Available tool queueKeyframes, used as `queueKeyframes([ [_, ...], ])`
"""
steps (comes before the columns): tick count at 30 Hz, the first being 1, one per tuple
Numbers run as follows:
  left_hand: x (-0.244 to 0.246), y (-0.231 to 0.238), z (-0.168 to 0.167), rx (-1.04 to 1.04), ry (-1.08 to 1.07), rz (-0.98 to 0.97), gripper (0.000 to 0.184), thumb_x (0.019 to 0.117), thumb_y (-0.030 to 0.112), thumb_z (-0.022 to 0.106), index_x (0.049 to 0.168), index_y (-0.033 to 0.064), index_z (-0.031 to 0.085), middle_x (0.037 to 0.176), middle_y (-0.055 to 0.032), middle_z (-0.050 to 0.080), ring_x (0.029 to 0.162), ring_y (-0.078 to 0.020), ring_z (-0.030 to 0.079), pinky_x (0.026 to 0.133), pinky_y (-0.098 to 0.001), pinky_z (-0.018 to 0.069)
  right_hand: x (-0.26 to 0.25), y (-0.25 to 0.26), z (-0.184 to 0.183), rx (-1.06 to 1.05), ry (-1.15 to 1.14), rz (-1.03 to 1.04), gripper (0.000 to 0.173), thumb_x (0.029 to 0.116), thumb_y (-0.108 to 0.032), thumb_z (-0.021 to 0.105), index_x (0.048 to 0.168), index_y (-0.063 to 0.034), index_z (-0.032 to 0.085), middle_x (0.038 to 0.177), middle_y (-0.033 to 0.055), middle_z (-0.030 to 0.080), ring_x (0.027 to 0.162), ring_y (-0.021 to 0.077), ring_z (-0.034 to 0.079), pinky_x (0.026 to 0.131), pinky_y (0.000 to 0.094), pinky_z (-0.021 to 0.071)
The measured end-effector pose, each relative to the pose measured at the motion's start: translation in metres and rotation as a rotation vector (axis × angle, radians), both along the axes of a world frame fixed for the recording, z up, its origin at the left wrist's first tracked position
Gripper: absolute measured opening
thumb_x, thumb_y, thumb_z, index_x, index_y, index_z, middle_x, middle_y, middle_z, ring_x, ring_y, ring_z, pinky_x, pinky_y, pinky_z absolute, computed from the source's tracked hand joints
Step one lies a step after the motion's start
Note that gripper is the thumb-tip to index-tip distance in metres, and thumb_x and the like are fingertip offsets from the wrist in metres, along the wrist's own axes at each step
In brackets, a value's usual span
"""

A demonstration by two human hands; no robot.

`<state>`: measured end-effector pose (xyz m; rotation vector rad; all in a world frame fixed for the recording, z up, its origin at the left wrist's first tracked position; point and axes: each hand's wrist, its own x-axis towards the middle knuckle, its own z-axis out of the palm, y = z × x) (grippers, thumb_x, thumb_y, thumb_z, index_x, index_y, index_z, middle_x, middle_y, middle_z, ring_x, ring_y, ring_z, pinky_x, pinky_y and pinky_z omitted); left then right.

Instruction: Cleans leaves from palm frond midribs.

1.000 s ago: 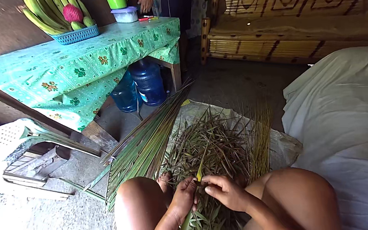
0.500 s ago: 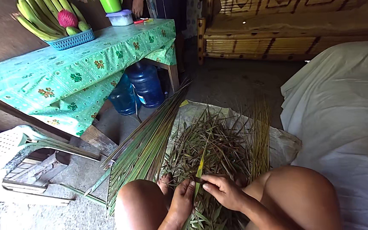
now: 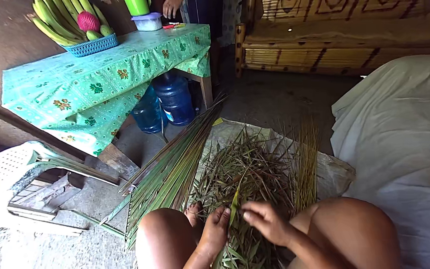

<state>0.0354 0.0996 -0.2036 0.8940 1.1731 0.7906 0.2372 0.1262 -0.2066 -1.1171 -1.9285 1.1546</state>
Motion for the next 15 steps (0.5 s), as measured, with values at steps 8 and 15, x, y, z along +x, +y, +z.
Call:
queueKeyframes([
  [8,0.005,0.0,0.0,0.003,-0.059,-0.034,0.027,0.111,0.015,0.034,0.092,0.0095,0.053,0.054,0.0056,0.044,0.04,-0.0028,0.04,0.039,-0.0174,0.0368,-0.002,0.018,-0.022,0.287,-0.209,-0.112,0.034,0.1004,-0.027,0.053,0.09,0.0,0.07,0.079,0.0131,0.068,0.072,0.0242,0.067,0.066,0.0429,0.056],
  [15,0.006,-0.002,0.002,-0.041,-0.102,-0.064,0.028,0.1112,0.015,0.034,0.093,0.0097,0.054,0.056,0.005,0.047,0.042,-0.0025,0.043,0.041,-0.0168,0.0402,0.02,0.046,-0.003,-0.333,0.25,-0.34,0.03,0.1062,-0.015,0.044,0.119,0.0021,0.066,0.067,-0.0049,0.059,0.049,0.0007,0.049,0.045,0.0163,0.0409],
])
